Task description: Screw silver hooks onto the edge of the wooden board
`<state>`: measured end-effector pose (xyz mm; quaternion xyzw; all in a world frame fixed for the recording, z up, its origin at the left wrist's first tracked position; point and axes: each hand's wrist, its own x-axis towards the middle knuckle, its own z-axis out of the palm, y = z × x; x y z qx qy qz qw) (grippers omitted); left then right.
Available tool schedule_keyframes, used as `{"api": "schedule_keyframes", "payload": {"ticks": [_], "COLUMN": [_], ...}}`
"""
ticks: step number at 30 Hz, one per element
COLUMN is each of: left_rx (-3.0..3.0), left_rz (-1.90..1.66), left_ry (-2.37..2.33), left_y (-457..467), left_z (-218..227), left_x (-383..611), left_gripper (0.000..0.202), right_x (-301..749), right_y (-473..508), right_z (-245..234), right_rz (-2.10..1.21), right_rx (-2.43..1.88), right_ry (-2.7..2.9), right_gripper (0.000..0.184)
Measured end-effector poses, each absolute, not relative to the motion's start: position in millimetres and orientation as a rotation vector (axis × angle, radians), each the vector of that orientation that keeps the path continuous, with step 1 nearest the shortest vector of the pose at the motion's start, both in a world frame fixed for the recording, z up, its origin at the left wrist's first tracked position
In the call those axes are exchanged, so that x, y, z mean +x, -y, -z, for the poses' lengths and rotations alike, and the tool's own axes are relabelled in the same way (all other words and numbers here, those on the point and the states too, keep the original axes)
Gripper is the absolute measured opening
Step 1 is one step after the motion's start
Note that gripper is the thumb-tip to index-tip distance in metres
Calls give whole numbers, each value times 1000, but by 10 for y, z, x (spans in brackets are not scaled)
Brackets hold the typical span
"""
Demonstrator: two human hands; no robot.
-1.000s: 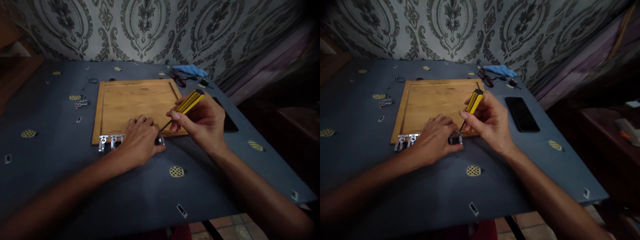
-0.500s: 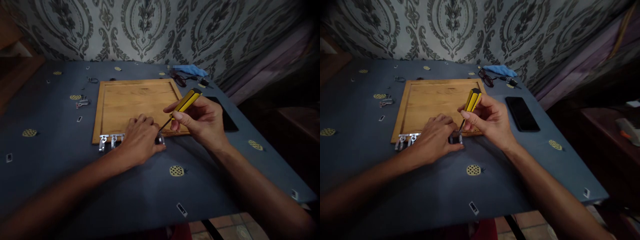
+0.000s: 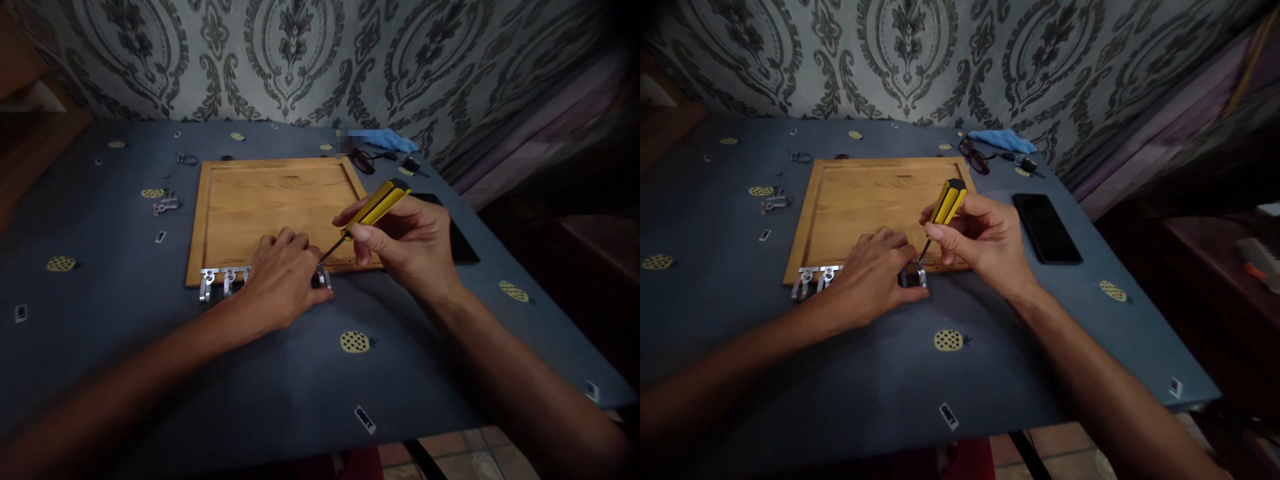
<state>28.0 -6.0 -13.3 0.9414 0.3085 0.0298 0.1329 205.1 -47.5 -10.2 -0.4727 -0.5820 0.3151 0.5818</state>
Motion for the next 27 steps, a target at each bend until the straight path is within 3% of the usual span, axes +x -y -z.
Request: {"api": "schedule_keyframes", "payload": {"ticks": [5, 27], "left_rx": [2729, 2728], "left_rz": [-107, -102], "left_ry": [-900, -907], "left_y": [61, 65], "left_z": [147, 143], "left_x": [277, 280], "left_gripper": [41, 38], "right_x": [1964, 1923], "right_y": [489, 493], "right_z": [91, 130], "right_rz": [-675, -535], "right_rx": [-1144, -1142], "right_ry": [1319, 1282], "right_gripper": [29, 29]}}
